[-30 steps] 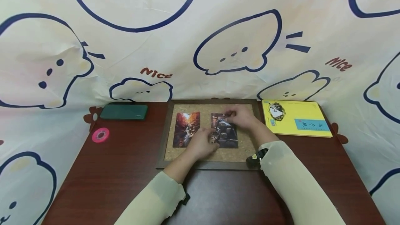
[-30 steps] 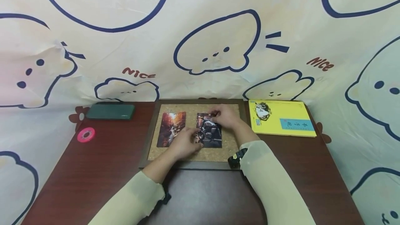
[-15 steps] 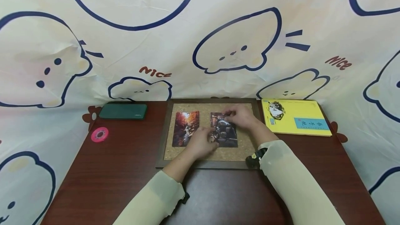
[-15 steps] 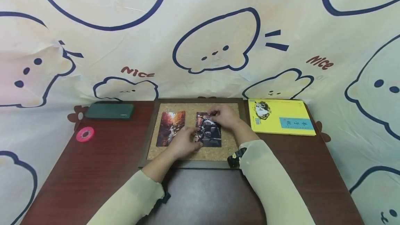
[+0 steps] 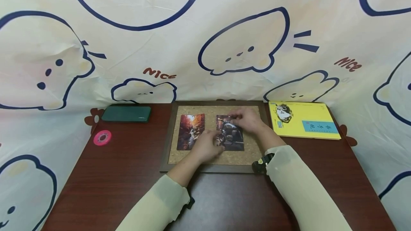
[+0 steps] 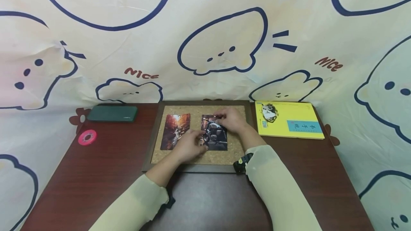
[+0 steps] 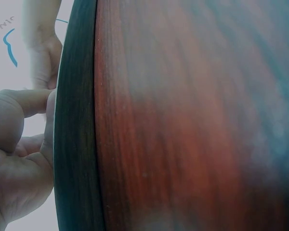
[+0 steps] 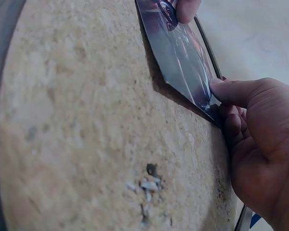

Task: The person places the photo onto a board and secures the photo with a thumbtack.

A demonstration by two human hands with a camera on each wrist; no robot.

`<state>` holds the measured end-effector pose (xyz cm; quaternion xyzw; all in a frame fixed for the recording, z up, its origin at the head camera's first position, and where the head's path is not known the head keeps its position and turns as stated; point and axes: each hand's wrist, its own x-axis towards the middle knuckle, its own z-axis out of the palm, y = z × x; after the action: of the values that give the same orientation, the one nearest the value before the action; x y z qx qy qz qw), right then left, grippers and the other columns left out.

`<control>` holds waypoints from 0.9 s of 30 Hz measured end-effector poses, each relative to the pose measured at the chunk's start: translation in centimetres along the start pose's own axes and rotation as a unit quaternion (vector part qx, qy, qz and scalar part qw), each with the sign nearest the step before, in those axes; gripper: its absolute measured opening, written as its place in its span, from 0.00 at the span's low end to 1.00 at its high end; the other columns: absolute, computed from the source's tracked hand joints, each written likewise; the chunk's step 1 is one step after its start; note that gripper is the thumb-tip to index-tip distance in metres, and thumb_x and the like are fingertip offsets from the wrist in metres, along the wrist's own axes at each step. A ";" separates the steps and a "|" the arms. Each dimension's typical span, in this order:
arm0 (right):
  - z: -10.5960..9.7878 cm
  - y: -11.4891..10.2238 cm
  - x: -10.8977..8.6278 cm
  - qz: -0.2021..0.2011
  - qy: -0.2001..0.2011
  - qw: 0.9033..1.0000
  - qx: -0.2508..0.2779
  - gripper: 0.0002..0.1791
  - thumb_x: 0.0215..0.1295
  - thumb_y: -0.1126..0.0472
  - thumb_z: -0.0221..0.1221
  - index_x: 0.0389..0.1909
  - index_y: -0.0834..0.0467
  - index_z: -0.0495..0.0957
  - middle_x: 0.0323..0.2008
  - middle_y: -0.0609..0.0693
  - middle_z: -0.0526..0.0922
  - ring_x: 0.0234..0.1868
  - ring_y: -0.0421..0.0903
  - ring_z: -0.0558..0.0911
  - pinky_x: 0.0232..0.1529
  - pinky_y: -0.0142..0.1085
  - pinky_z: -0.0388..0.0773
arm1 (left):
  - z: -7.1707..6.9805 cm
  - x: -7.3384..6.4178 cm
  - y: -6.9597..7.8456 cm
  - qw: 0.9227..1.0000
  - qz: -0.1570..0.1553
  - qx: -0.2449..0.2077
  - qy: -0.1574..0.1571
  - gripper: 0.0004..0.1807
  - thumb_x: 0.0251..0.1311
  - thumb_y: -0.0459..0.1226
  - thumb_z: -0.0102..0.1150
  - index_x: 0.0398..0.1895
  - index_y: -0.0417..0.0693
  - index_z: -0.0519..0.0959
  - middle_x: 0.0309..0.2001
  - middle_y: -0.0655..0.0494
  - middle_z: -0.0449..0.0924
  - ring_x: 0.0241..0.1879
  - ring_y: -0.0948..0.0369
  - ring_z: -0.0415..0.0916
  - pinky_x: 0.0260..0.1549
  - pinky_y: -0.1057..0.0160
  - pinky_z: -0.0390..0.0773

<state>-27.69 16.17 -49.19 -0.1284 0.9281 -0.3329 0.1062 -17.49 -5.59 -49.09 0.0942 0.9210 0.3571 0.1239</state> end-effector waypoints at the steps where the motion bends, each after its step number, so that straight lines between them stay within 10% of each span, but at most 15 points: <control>1: 0.0 0.0 0.0 -0.002 0.001 1.000 -0.004 0.18 0.69 0.57 0.67 0.59 0.47 0.86 0.46 0.48 0.84 0.44 0.49 0.77 0.44 0.43 0.74 | 0.0 0.0 0.0 1.000 0.000 0.001 0.000 0.36 0.60 0.44 0.73 0.71 0.43 0.74 0.61 0.42 0.74 0.34 0.59 0.74 0.42 0.54 0.77; 27: 0.0 0.1 0.1 0.007 -0.014 1.000 0.005 0.19 0.70 0.56 0.66 0.61 0.47 0.85 0.57 0.49 0.84 0.54 0.49 0.80 0.55 0.48 0.77 | 0.0 0.0 0.2 1.000 0.001 -0.004 0.002 0.37 0.59 0.43 0.74 0.71 0.43 0.74 0.61 0.41 0.74 0.31 0.60 0.74 0.39 0.56 0.77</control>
<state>-27.83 16.18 -49.29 -0.1257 0.9259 -0.3346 0.1224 -17.47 -5.40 -48.96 0.0934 0.9198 0.3611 0.1220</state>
